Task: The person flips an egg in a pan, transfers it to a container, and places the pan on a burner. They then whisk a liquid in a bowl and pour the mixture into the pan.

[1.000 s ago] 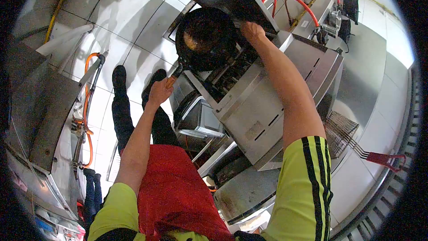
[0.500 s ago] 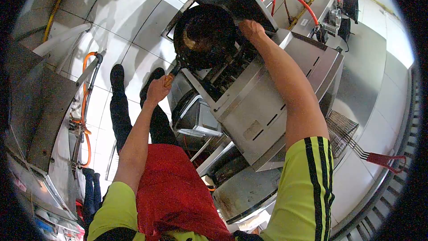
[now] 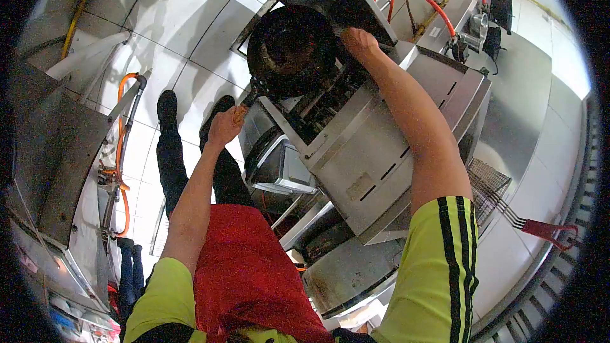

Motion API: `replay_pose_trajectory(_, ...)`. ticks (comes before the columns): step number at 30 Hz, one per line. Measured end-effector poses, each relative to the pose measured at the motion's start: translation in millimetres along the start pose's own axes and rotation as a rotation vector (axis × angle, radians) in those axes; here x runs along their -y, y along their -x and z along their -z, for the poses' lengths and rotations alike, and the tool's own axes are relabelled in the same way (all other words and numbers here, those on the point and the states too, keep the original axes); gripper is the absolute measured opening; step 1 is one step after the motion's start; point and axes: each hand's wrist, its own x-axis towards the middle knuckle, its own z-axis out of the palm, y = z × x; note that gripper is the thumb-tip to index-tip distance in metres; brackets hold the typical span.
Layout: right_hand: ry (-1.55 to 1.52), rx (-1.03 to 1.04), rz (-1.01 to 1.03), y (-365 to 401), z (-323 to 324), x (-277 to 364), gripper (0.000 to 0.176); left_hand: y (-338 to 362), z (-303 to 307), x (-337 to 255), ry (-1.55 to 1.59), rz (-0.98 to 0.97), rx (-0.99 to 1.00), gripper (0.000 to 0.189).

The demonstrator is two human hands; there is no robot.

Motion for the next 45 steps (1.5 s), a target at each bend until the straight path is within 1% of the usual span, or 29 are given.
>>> replay_pose_trajectory(3,-0.032,0.019,-0.020,0.7,0.1,0.0,0.016,-0.5,-1.3,-0.6,0.011,0.004,-0.009,0.029)
replay_pose_trajectory(6,-0.031,-0.016,-0.037,1.6,1.1,2.2,0.016,-0.8,-2.7,0.1,-0.029,0.017,0.004,0.030)
replay_pose_trajectory(10,-0.009,-0.029,-0.043,0.3,0.2,2.2,0.017,-0.7,3.2,-5.0,0.000,0.023,0.027,0.030)
replay_pose_trajectory(12,0.010,-0.024,-0.039,0.0,-2.7,2.1,0.017,1.9,3.3,-6.0,-0.028,-0.044,-0.073,0.030)
replay_pose_trajectory(14,0.018,-0.068,0.010,1.8,-4.2,1.7,0.016,0.4,4.3,-8.3,-0.024,-0.031,-0.060,0.030)
replay_pose_trajectory(18,0.058,-0.078,0.072,-0.8,-5.6,-0.6,0.016,-0.7,7.8,-12.2,-0.023,0.015,-0.035,0.030)
replay_pose_trajectory(20,0.115,0.026,0.092,0.9,4.5,2.3,0.016,0.6,7.0,-10.8,-0.022,-0.004,-0.061,0.030)
replay_pose_trajectory(22,0.136,0.006,0.097,4.4,5.4,5.5,0.016,0.5,8.8,-11.2,-0.022,-0.026,-0.087,0.030)
replay_pose_trajectory(24,0.161,-0.015,0.103,3.5,2.1,5.0,0.016,-1.8,13.0,-13.4,-0.013,0.027,0.000,0.031)
replay_pose_trajectory(27,0.117,-0.006,0.091,-0.4,-9.5,1.1,0.014,-3.1,9.0,-10.0,-0.027,0.043,0.002,0.032)
replay_pose_trajectory(30,0.177,0.025,0.107,-2.4,-16.0,-3.1,0.014,-3.7,9.4,-10.8,-0.051,0.007,0.005,0.032)
replay_pose_trajectory(32,0.209,-0.052,0.099,1.6,-11.5,0.2,0.015,-5.0,3.8,-5.9,-0.038,0.006,0.010,0.032)
replay_pose_trajectory(36,0.144,-0.008,0.097,1.7,0.0,2.7,0.015,-2.6,4.9,-9.9,-0.044,0.014,-0.004,0.030)
replay_pose_trajectory(38,0.106,0.093,0.045,-2.8,0.1,1.3,0.017,-3.5,2.3,-7.6,-0.052,0.017,-0.013,0.029)
replay_pose_trajectory(40,0.120,0.071,0.063,-3.2,-3.7,-0.2,0.018,-2.5,-1.6,-3.6,-0.057,0.021,-0.019,0.028)
replay_pose_trajectory(42,0.134,0.048,0.081,-2.3,-9.3,-3.2,0.019,-2.6,-5.6,1.5,-0.028,-0.056,-0.090,0.027)
replay_pose_trajectory(43,0.106,0.029,0.057,2.1,-7.4,-2.3,0.018,-3.0,-4.0,-0.1,-0.028,-0.055,-0.089,0.027)
replay_pose_trajectory(45,0.076,0.008,0.036,4.9,-2.4,1.3,0.018,-5.3,0.3,-2.4,-0.004,-0.015,-0.012,0.027)
